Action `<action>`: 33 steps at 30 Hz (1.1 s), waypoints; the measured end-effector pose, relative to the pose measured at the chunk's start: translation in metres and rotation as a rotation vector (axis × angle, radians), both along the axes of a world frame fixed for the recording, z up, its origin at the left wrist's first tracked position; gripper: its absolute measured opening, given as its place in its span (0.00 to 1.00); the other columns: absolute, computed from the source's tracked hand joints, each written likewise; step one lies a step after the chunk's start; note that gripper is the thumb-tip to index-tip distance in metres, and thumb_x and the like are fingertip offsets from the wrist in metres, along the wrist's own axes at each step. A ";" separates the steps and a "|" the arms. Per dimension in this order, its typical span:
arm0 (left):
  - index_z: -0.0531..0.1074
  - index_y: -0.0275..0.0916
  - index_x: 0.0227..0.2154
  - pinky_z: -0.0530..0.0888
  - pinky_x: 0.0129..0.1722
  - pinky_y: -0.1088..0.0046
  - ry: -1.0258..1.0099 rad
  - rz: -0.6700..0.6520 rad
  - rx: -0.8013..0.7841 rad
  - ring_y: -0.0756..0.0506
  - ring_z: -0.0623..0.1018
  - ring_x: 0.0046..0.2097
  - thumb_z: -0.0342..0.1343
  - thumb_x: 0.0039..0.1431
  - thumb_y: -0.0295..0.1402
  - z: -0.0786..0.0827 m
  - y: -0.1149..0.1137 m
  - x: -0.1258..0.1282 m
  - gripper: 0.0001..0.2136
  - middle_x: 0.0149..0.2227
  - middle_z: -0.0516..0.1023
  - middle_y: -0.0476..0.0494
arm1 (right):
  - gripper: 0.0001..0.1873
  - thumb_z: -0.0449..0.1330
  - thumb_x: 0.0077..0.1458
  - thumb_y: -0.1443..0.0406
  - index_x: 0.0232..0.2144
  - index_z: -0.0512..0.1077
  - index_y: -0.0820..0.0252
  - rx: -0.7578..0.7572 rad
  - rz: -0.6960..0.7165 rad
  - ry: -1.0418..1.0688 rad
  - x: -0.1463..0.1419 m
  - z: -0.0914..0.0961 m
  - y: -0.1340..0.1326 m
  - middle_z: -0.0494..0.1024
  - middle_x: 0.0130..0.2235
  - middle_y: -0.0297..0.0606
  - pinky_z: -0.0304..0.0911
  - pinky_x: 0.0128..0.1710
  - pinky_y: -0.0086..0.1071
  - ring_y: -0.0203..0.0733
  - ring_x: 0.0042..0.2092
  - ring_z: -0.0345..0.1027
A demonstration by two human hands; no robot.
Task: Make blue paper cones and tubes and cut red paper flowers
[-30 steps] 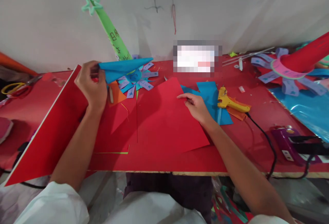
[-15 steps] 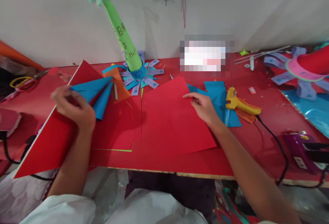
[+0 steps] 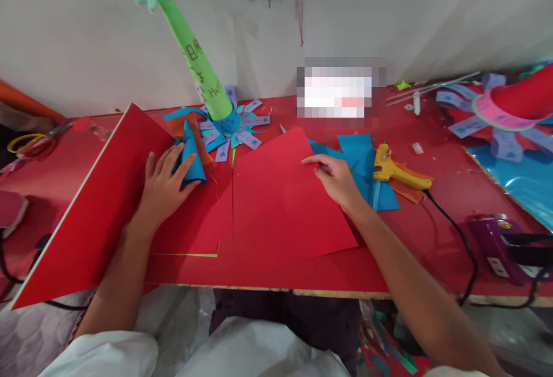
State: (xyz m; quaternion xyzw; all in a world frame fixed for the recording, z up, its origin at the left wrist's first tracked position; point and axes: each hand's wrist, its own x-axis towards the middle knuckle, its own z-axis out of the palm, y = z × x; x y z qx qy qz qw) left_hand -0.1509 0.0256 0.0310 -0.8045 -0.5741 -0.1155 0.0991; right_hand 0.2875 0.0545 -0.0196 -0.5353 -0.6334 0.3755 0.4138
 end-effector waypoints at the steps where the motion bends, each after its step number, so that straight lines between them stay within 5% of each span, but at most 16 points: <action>1: 0.59 0.50 0.76 0.49 0.78 0.32 0.032 0.010 -0.029 0.28 0.60 0.78 0.56 0.71 0.36 0.002 0.001 0.002 0.32 0.79 0.56 0.34 | 0.15 0.59 0.58 0.66 0.42 0.85 0.51 0.003 -0.003 0.013 -0.001 0.000 -0.001 0.87 0.49 0.40 0.74 0.48 0.44 0.51 0.47 0.80; 7: 0.53 0.55 0.77 0.49 0.79 0.35 0.019 -0.167 -0.032 0.32 0.56 0.80 0.59 0.70 0.37 0.012 0.004 0.024 0.36 0.79 0.56 0.38 | 0.15 0.59 0.60 0.65 0.44 0.84 0.52 0.043 -0.054 0.112 -0.010 0.006 -0.008 0.87 0.51 0.40 0.74 0.53 0.45 0.52 0.54 0.81; 11: 0.54 0.58 0.76 0.58 0.79 0.47 -0.229 -0.296 0.108 0.40 0.59 0.80 0.46 0.77 0.31 -0.005 0.018 0.064 0.29 0.78 0.61 0.43 | 0.16 0.60 0.59 0.66 0.46 0.83 0.50 0.066 -0.108 0.171 -0.022 0.019 -0.005 0.86 0.54 0.39 0.72 0.59 0.46 0.52 0.59 0.78; 15: 0.42 0.55 0.78 0.65 0.77 0.53 -0.590 -0.150 0.172 0.39 0.57 0.80 0.47 0.78 0.40 -0.034 0.037 0.104 0.32 0.80 0.53 0.38 | 0.19 0.59 0.57 0.67 0.47 0.83 0.50 0.101 -0.197 0.262 -0.029 0.020 0.006 0.85 0.56 0.39 0.71 0.62 0.47 0.52 0.62 0.76; 19: 0.46 0.62 0.77 0.61 0.79 0.51 -0.555 -0.135 0.123 0.39 0.52 0.82 0.47 0.79 0.44 -0.045 0.034 0.113 0.30 0.82 0.43 0.46 | 0.22 0.56 0.59 0.66 0.52 0.80 0.50 0.132 -0.331 0.213 -0.022 0.001 0.011 0.83 0.58 0.40 0.73 0.60 0.47 0.52 0.61 0.76; 22: 0.67 0.64 0.68 0.62 0.79 0.47 -0.372 -0.455 0.059 0.41 0.62 0.79 0.48 0.79 0.35 -0.037 0.019 0.105 0.21 0.77 0.63 0.50 | 0.21 0.56 0.61 0.63 0.54 0.79 0.49 0.118 -0.348 0.206 -0.013 -0.011 0.011 0.82 0.57 0.41 0.75 0.56 0.46 0.53 0.60 0.76; 24: 0.74 0.59 0.62 0.76 0.71 0.52 -0.417 -0.683 0.085 0.45 0.75 0.71 0.49 0.78 0.30 -0.030 0.009 0.104 0.19 0.66 0.79 0.49 | 0.18 0.58 0.62 0.61 0.52 0.79 0.50 0.151 -0.366 0.217 -0.010 -0.013 0.012 0.82 0.56 0.43 0.73 0.59 0.47 0.53 0.60 0.75; 28: 0.75 0.54 0.61 0.83 0.62 0.56 -0.505 -0.767 0.069 0.44 0.79 0.67 0.56 0.74 0.26 -0.026 0.002 0.113 0.19 0.62 0.83 0.46 | 0.16 0.63 0.62 0.59 0.51 0.78 0.50 0.168 -0.337 0.241 -0.010 -0.005 0.015 0.82 0.57 0.43 0.70 0.64 0.49 0.52 0.61 0.75; 33: 0.78 0.44 0.55 0.81 0.61 0.53 -0.555 -0.925 0.063 0.41 0.84 0.60 0.53 0.75 0.25 -0.046 0.017 0.116 0.13 0.54 0.87 0.40 | 0.18 0.65 0.56 0.62 0.50 0.80 0.50 0.051 -0.190 0.170 -0.012 0.000 0.012 0.83 0.58 0.42 0.71 0.62 0.50 0.55 0.62 0.75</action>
